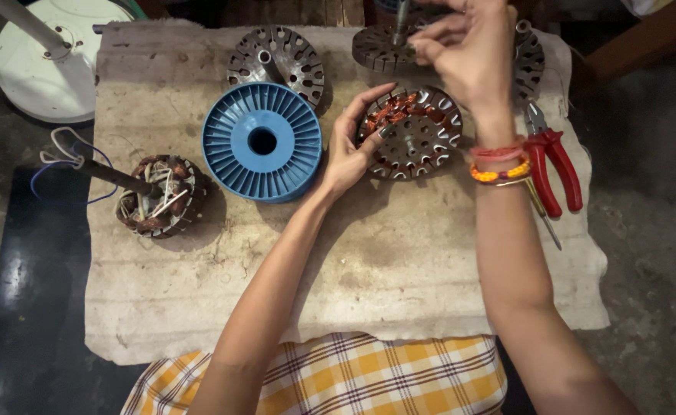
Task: The person winds copper wire by hand around the slots of a motor stator, pulling wire from a blue spool and pressing the coils into place around the core. They rotate the stator as they work and later adjust and seat the wound coils with both hands.
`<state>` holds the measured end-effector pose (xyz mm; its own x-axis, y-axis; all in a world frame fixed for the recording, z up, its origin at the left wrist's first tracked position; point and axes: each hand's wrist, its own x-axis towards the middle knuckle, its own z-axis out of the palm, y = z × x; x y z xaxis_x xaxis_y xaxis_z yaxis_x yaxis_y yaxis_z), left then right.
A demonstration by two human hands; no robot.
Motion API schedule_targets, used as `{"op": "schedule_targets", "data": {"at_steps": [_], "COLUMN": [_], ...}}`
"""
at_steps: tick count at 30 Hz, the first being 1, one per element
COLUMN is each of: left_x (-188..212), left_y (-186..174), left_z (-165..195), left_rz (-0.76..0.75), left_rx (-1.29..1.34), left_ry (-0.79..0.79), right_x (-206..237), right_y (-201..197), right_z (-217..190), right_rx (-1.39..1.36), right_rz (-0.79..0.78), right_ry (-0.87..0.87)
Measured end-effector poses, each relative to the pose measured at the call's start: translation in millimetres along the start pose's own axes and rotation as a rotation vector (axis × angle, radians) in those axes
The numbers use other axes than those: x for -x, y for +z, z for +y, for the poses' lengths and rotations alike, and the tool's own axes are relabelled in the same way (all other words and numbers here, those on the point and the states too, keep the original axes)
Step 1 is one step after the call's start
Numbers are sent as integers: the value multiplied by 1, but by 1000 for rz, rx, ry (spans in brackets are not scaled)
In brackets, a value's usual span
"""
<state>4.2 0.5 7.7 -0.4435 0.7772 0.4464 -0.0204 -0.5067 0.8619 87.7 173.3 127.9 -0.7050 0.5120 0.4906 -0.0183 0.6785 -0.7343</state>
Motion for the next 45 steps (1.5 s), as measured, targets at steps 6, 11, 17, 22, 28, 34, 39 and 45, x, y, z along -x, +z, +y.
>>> {"op": "schedule_targets", "data": {"at_steps": [6,11,17,22,28,34,39,45], "left_x": [-1,-1,0,0,0,0,0,1], "left_y": [1,4,2,3,2,1,1,0], "left_z": [-1,0,-1,-3,-4,-4,-5,-7], "left_rz": [10,34,9,10,21,6,18,26], "left_rx": [-14,29,-38,-6,-11,8,-27,-23], "left_ry": [11,-22,10,-28,-49,-66,-47,-51], "right_x": [2,0,-1,-2,1,-1,2,-1], "right_y": [14,12,17,22,26,30,32,34], "right_z": [20,14,8,6,5,4,4,4], "right_rx": [-278,-371,-517,-477,-498,-518,-541,-462], "right_rz": [36,0,-44,-56,-73,-109,-152,-150], "right_ry": [-194,-171,-102,-37,-42,-19,-32,-9]}}
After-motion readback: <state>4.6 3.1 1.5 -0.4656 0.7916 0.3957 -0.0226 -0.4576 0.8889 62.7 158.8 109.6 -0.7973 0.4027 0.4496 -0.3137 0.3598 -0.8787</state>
